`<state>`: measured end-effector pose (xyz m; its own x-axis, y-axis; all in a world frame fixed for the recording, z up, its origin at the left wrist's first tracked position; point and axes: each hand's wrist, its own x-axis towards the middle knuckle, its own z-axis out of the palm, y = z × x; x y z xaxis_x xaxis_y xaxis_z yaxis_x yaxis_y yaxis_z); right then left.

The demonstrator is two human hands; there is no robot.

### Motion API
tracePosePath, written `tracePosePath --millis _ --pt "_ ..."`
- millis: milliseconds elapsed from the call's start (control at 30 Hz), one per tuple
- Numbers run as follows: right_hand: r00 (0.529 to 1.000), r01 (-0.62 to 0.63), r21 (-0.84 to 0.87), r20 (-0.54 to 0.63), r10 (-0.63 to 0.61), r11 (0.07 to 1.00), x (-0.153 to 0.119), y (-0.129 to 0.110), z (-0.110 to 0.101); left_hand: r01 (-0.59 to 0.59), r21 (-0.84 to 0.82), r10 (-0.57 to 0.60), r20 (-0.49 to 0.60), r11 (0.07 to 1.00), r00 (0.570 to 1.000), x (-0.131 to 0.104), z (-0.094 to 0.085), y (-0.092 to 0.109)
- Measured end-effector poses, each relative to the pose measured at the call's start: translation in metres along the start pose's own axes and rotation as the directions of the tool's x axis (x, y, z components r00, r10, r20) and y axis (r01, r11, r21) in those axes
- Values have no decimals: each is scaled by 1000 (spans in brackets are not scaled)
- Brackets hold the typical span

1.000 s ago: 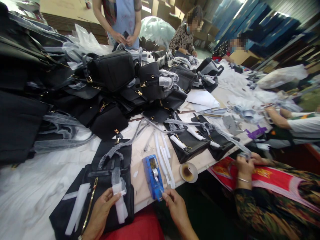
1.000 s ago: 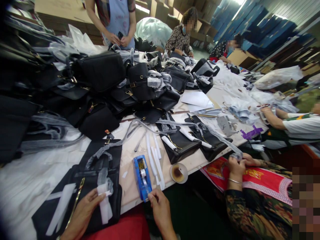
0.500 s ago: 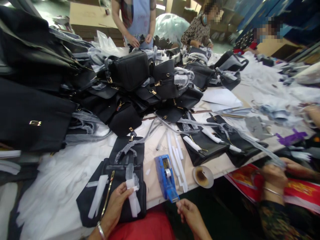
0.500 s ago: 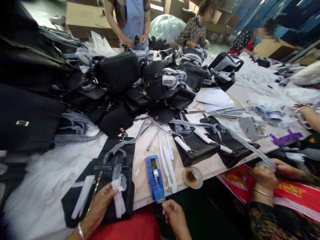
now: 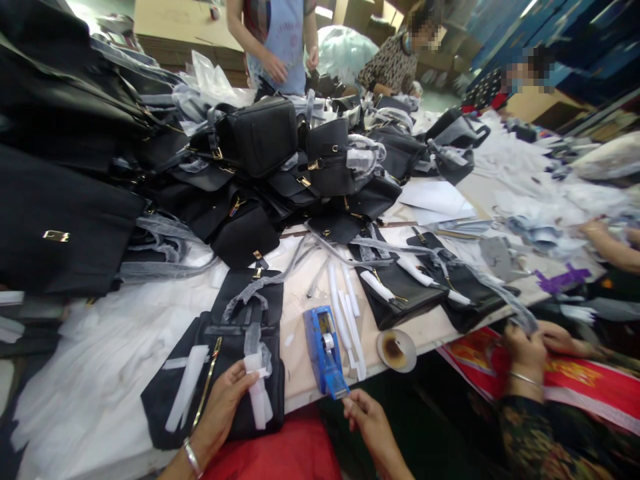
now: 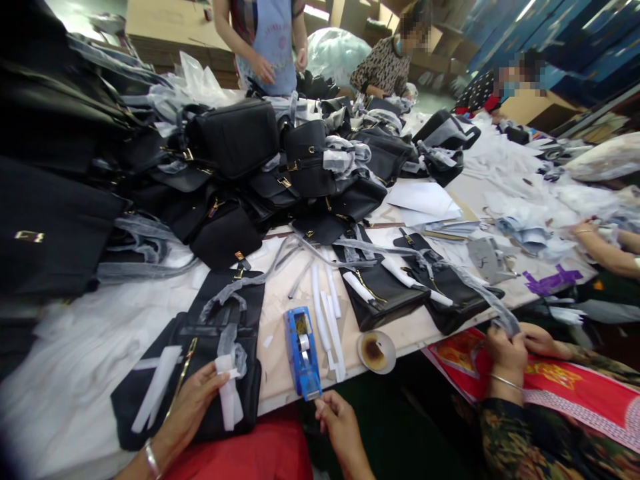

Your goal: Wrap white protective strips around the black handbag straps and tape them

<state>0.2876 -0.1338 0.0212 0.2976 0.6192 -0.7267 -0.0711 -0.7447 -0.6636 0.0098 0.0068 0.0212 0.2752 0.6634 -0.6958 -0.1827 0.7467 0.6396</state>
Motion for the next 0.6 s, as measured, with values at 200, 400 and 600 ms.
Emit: tracePosePath --millis 200,400,600 --pt "997 -71 116 39 67 991 -2 0 2 17 32 -16 -18 999 1000 -3 5 6" --pt "988 -147 69 -35 150 987 8 2 10 124 61 -119 -71 990 990 3 3 7" --pt "1000 -18 -133 22 22 991 -18 -10 29 57 62 -55 -29 996 998 -1 1 2"
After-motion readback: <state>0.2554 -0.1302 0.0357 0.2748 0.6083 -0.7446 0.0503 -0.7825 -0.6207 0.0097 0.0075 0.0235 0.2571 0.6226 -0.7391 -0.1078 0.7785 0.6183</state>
